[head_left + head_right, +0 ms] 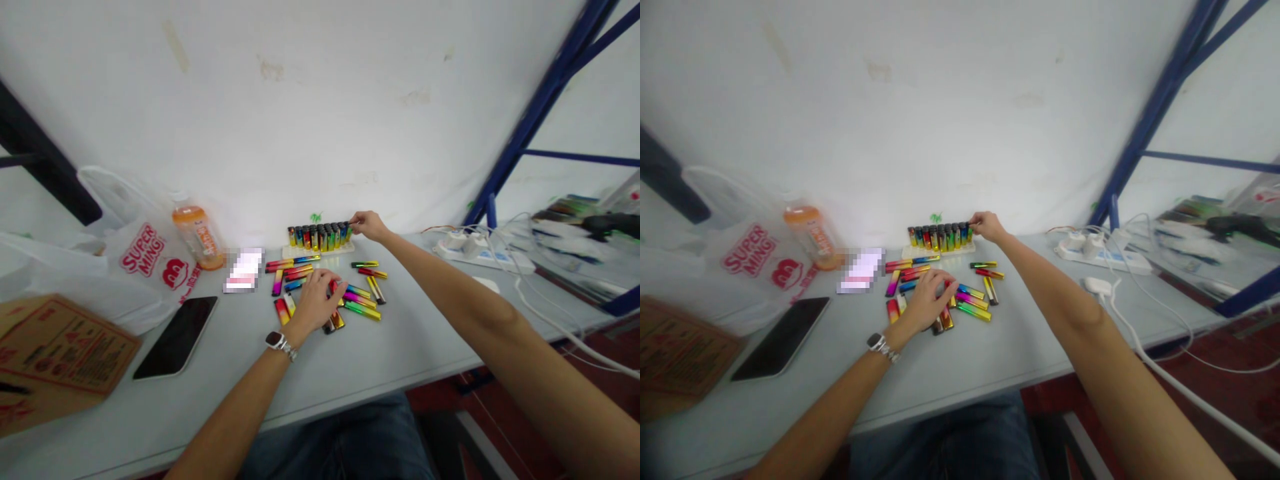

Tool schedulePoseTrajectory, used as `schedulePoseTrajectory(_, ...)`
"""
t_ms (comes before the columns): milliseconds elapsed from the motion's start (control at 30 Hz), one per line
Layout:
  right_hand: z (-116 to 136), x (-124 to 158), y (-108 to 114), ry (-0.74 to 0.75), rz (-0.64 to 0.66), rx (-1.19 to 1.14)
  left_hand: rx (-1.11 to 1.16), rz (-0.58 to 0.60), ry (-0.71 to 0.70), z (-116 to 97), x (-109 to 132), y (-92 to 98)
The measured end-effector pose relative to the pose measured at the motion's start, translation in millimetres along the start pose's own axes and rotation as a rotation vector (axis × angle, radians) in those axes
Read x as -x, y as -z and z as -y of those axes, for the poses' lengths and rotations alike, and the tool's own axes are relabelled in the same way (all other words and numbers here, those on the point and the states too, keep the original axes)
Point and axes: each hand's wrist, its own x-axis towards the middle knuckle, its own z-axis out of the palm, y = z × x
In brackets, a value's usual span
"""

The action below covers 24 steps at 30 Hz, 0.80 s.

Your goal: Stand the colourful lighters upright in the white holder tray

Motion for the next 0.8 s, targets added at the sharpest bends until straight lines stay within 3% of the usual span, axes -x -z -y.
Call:
schedulePoseTrajectory(200, 6, -9, 15, 0.114, 0.106, 0.22, 0.005, 0.006, 0.004, -1, 0, 0.4)
schedulePoseTrajectory(367, 9, -17, 16, 0.213, 0.147, 0.367, 0.013, -0.007, 0.002, -1, -1, -0.5)
schedulePoseTrajectory(500, 5, -16, 5, 0.253, 0.117, 0.414, 0.002, -0.008, 0.012, -1, -1, -0.5)
schedulePoseTrajectory(667, -4, 4, -17, 0.232, -0.042, 0.466, -0.006, -0.013, -0.001, -1, -1, -0.3)
schedulePoseTrajectory(800, -4, 20, -27, 0.215, -0.034, 0.484, -0.012, -0.003, 0.004, -1, -1, 0.6)
